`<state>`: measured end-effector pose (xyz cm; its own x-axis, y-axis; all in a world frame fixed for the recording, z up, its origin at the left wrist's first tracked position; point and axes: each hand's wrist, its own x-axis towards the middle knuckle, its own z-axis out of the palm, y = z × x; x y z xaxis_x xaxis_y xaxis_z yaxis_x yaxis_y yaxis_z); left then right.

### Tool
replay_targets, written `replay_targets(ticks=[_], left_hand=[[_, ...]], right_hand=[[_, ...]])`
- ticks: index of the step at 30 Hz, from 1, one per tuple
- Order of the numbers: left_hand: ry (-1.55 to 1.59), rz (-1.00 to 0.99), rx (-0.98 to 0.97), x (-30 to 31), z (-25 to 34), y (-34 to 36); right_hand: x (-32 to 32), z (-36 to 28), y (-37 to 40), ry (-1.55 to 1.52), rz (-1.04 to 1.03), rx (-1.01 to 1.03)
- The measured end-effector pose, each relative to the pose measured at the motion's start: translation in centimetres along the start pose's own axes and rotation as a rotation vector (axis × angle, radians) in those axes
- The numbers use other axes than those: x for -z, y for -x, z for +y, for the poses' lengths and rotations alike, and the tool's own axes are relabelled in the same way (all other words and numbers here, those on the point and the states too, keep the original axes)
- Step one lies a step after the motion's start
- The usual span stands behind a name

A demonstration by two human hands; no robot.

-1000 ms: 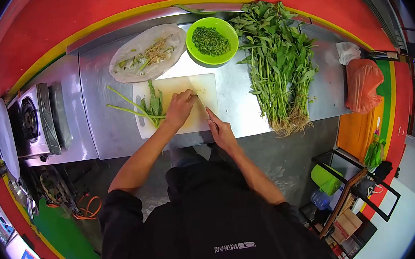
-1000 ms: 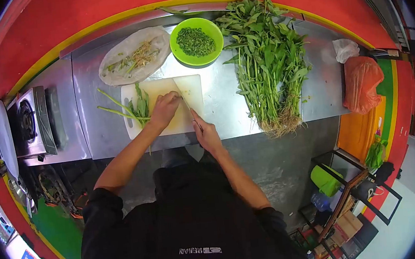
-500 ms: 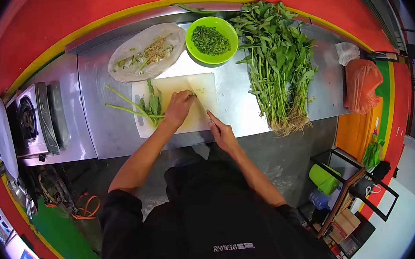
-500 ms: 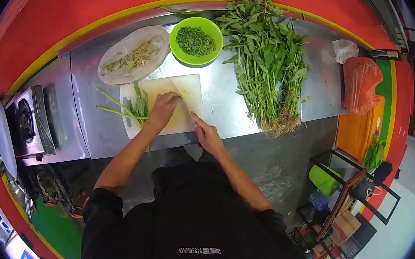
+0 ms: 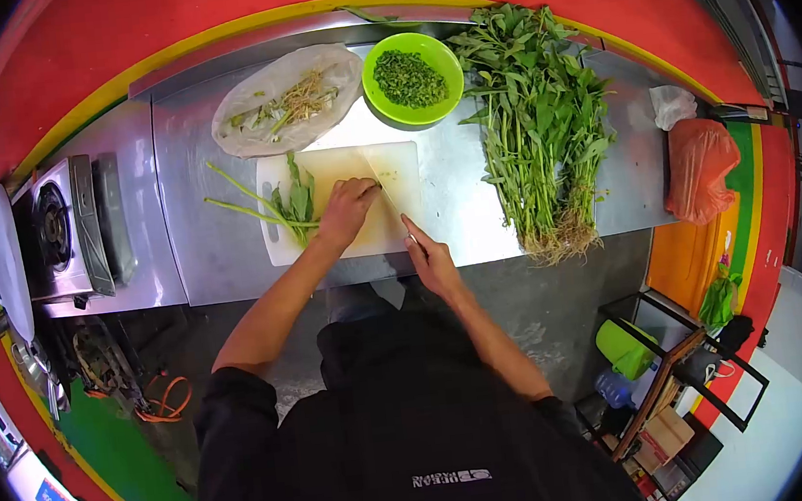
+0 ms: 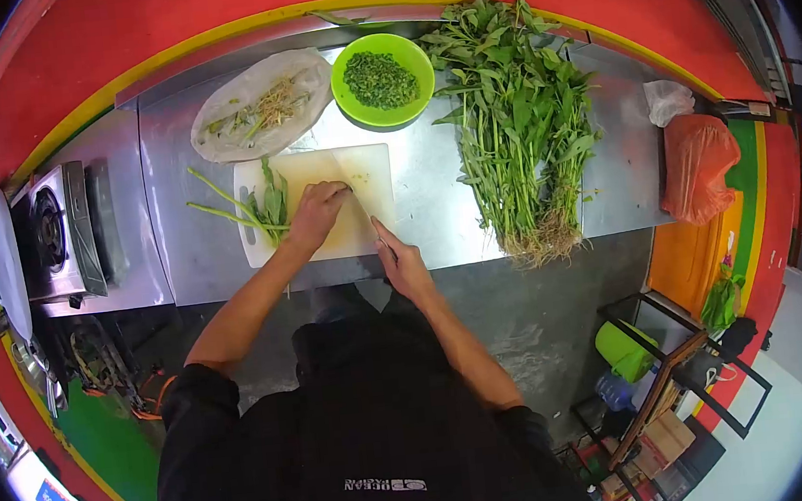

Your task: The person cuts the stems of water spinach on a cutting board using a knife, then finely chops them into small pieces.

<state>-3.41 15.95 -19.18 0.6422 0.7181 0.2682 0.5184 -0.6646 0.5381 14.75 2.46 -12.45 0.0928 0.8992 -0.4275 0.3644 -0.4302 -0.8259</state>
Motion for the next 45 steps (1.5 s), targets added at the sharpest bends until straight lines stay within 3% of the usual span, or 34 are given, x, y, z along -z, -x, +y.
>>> replay_targets(ticks=[7,10,12,13,15,19,23,30,32,35,45], left_hand=[[-0.072,-0.079,-0.023,0.5,-0.2,-0.1],[-0.109,-0.121,-0.012,0.6,0.1,-0.1],[-0.053,-0.095,0.007,0.6,0.1,-0.1],[-0.057,-0.093,0.007,0.4,0.0,-0.1],[0.086,0.006,0.016,0.2,0.0,-0.2],[0.068,0.022,0.074,-0.4,0.5,-0.5],[0.034,-0.010,0.080,-0.3,0.7,-1.3],[-0.105,-0.064,0.032,0.3,0.7,-1.5],[-0.127,-0.060,0.027,0.0,0.6,-1.2],[-0.128,-0.060,0.045,-0.1,0.5,-1.0],[-0.049,0.000,0.048,-0.4,0.1,-0.8]], right_hand=[[0.2,-0.3,-0.5,-0.009,-0.018,0.002],[0.1,-0.3,-1.4,0.107,-0.085,-0.117],[-1.1,0.5,-2.3,0.006,0.089,0.232],[-1.0,0.4,-2.2,0.005,0.089,0.235],[-0.4,0.1,-1.6,0.007,0.039,0.063],[0.8,-0.9,-0.4,0.038,-0.059,-0.151],[0.3,0.8,0.3,-0.006,0.028,0.042],[0.2,0.6,-0.6,0.056,-0.032,-0.083],[-0.2,0.4,-1.3,0.057,0.045,0.085],[-0.6,0.0,-2.0,0.003,0.062,0.107],[-0.5,0.6,-0.1,-0.058,0.036,0.027]])
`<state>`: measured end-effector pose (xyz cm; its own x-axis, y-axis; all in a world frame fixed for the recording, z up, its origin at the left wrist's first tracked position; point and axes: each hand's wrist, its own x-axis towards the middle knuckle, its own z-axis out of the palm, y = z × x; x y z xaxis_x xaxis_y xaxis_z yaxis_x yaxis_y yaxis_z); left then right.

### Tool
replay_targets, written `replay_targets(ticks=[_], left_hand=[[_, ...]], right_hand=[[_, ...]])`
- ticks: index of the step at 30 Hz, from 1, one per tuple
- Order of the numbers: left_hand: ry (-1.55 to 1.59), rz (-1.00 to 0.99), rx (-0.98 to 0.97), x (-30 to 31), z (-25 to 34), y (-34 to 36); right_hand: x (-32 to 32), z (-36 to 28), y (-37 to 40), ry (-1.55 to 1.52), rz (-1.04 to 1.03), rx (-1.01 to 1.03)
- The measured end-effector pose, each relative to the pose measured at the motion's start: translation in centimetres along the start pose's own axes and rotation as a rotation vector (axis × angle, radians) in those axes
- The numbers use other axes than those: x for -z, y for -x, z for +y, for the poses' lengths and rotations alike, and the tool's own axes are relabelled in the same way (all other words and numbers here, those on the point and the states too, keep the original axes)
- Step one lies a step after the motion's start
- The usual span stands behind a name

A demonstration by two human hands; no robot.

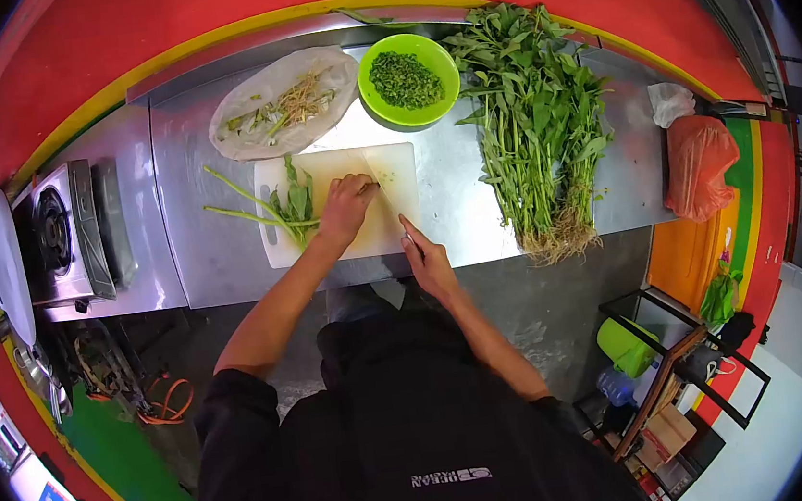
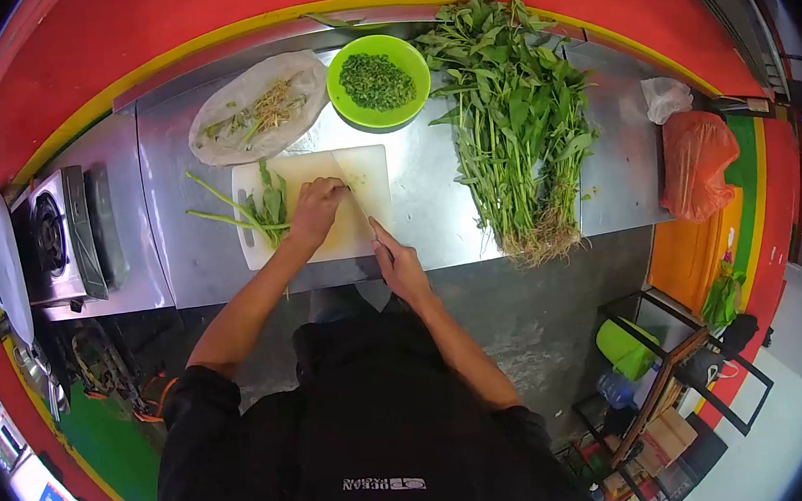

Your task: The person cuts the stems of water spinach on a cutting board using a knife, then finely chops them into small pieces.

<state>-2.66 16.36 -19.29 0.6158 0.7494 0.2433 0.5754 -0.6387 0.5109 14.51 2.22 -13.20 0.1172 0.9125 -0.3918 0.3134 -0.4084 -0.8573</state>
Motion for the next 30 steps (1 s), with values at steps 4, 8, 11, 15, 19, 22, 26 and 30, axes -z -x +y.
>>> replay_targets(ticks=[4,8,11,15,19,22,26,30], left_hand=[[-0.051,-0.076,0.027,0.4,0.4,-0.1],[-0.088,-0.130,0.059,0.9,0.8,-0.2],[-0.031,-0.105,0.067,0.2,0.0,0.1],[0.015,-0.032,0.042,-0.2,-0.3,0.3],[0.020,-0.050,0.057,-0.3,-0.3,0.3],[0.010,-0.071,0.070,0.1,-0.1,0.1],[-0.073,-0.098,0.081,0.9,0.7,0.0],[-0.007,-0.059,0.088,0.4,-0.1,0.3]], right_hand=[[-0.2,0.4,-0.6,0.062,0.006,0.035],[-0.7,0.7,-1.9,0.018,0.050,0.159],[-0.5,-0.1,-1.9,0.024,0.040,0.081],[0.3,-0.3,-0.7,0.044,-0.011,-0.029],[0.0,0.4,0.0,0.008,-0.019,-0.029],[-0.2,0.5,-0.2,0.013,-0.009,-0.005],[-0.2,-0.1,-1.4,0.052,-0.007,0.034],[-0.5,-0.7,-2.0,0.030,-0.006,0.025]])
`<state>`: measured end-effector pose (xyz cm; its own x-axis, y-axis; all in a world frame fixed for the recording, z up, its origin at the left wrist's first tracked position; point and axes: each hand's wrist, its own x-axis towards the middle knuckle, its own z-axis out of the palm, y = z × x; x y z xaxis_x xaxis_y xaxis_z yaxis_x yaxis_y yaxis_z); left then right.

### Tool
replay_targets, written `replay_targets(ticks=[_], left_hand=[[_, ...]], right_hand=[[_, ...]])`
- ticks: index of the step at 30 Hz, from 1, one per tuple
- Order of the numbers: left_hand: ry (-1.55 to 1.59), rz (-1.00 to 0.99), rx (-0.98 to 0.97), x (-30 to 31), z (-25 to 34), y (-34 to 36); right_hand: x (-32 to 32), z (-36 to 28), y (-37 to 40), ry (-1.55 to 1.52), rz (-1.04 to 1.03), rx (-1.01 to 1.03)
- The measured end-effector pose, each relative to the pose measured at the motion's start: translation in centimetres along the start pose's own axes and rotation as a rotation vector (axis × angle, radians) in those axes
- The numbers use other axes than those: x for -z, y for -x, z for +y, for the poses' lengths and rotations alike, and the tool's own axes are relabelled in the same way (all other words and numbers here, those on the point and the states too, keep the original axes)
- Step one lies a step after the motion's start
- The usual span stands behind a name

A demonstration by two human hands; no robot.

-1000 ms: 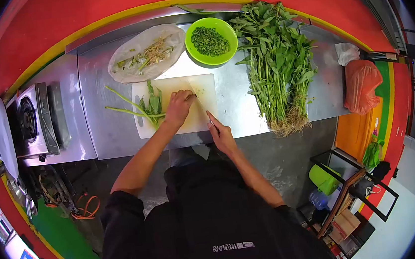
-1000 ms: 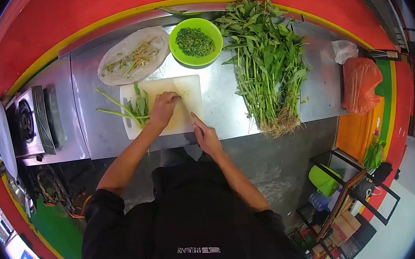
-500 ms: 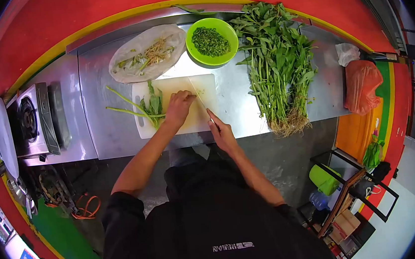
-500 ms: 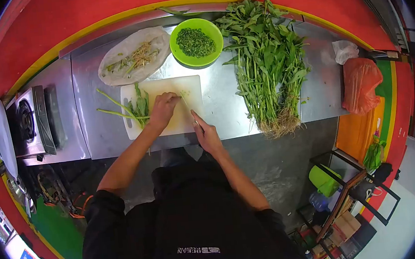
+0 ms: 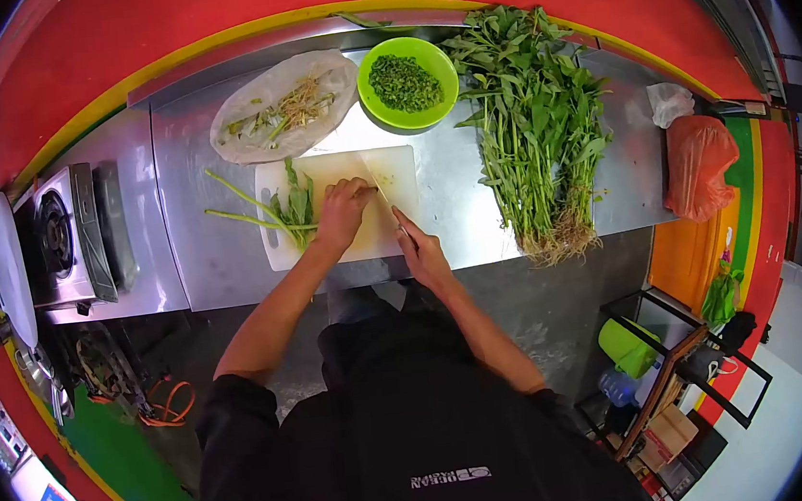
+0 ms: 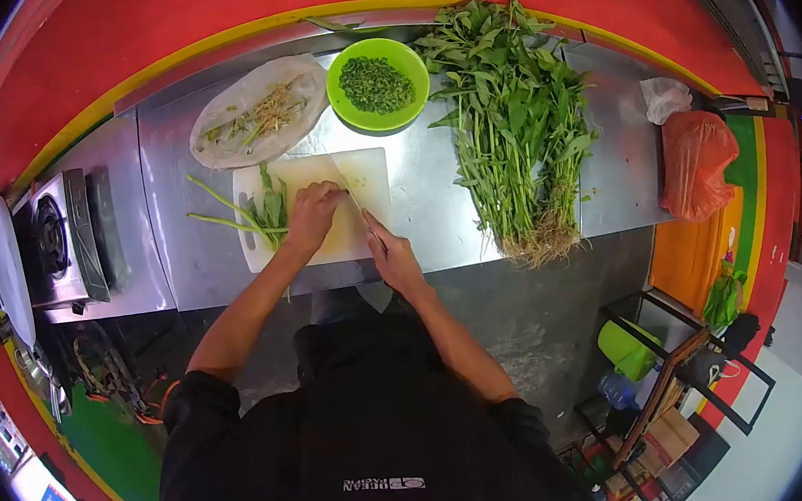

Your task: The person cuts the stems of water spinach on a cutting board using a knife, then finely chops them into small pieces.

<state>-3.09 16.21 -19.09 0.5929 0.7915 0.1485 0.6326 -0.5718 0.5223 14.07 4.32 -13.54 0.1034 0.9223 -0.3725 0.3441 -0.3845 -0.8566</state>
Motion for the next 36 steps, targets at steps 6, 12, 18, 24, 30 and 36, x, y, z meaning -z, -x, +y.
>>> replay_targets(ticks=[6,12,18,24,30,36], left_hand=[[0.050,0.035,-0.012,-0.6,-0.6,0.2],[0.027,0.029,-0.004,-0.4,-0.3,-0.1],[0.001,-0.016,0.014,0.1,-0.1,-0.1],[0.017,0.048,-0.036,-0.6,-0.7,0.3],[-0.004,-0.021,-0.003,-0.2,-0.3,0.0],[0.028,0.004,0.012,0.2,0.1,0.1]], right_hand=[[0.2,0.9,2.2,-0.005,-0.005,-0.045],[0.1,0.8,1.9,0.020,0.011,0.001],[-0.7,0.4,0.7,-0.020,0.057,0.054],[0.0,0.1,2.2,-0.012,-0.004,-0.078],[-0.4,0.8,1.6,0.018,0.022,-0.021],[-0.7,0.1,0.8,0.001,0.019,-0.017]])
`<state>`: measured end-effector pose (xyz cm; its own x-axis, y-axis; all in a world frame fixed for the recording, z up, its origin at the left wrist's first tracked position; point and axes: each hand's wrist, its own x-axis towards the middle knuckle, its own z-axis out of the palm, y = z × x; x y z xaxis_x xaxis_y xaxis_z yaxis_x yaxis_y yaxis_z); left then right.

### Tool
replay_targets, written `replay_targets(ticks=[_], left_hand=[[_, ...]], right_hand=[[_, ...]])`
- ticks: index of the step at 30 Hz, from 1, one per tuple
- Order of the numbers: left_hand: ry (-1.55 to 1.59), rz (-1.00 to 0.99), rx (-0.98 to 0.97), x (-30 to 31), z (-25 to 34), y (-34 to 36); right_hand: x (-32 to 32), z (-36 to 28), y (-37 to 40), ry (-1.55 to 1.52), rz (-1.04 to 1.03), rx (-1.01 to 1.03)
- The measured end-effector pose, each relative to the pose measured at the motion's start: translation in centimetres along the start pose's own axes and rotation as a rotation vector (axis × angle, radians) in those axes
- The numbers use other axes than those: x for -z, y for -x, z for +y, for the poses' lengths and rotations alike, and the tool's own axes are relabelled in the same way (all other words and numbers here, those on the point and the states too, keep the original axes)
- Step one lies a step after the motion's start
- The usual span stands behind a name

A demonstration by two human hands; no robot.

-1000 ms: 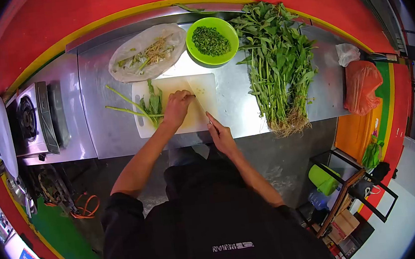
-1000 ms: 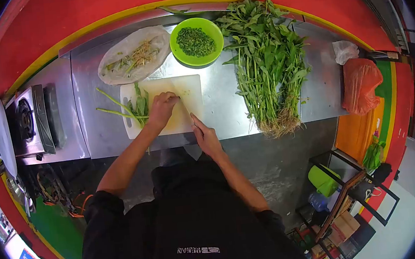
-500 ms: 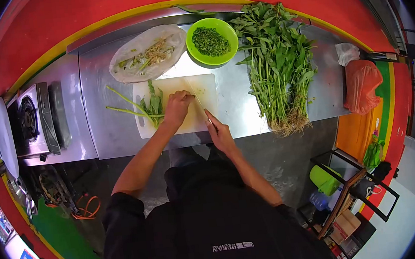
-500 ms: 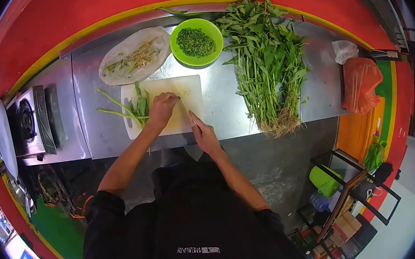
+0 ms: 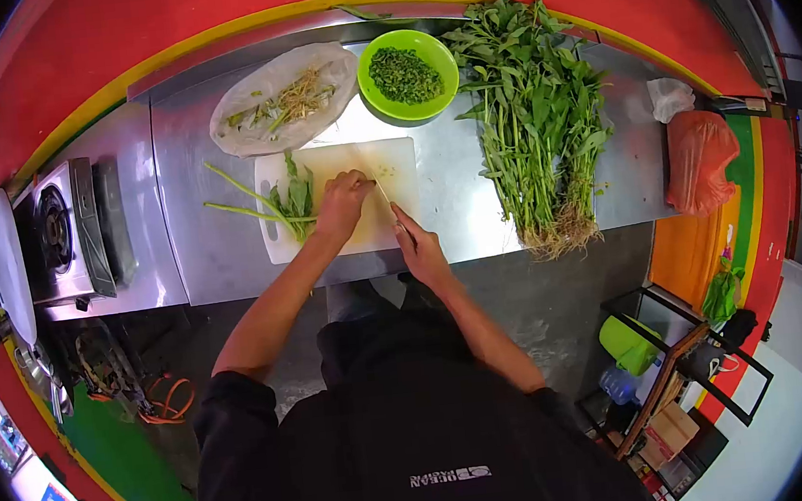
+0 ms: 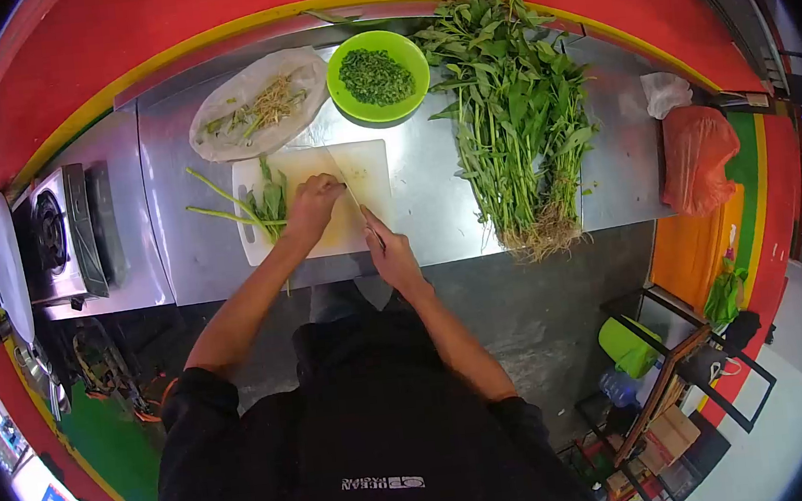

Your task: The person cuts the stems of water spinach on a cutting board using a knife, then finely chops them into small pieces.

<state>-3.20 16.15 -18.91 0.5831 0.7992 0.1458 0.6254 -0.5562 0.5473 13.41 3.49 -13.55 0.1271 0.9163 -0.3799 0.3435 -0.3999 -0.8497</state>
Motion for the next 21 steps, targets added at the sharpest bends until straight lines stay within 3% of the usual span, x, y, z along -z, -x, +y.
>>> replay_targets(ticks=[5,11,13,15,17,18,21], left_hand=[[0.043,-0.004,-0.020,-0.4,-0.5,0.2],[-0.022,-0.008,-0.030,0.7,0.3,-0.2],[-0.067,-0.005,-0.037,0.7,0.3,-0.2],[-0.026,0.004,-0.025,0.6,0.0,-0.1],[0.005,0.033,-0.032,0.0,-0.6,0.0],[0.043,0.060,-0.041,-0.2,-0.6,0.0],[0.057,0.070,-0.054,-0.2,-0.7,0.1]], right_hand=[[0.0,1.0,1.2,-0.009,0.000,-0.001],[0.4,-0.1,0.2,0.096,-0.101,-0.151],[-0.2,0.3,-0.3,0.038,0.007,0.077],[-0.2,0.2,0.0,0.020,0.011,0.045],[0.4,-0.2,0.5,0.005,-0.076,-0.123],[-0.2,0.2,0.8,-0.081,0.025,0.095],[0.0,1.3,1.4,-0.032,-0.018,0.006]])
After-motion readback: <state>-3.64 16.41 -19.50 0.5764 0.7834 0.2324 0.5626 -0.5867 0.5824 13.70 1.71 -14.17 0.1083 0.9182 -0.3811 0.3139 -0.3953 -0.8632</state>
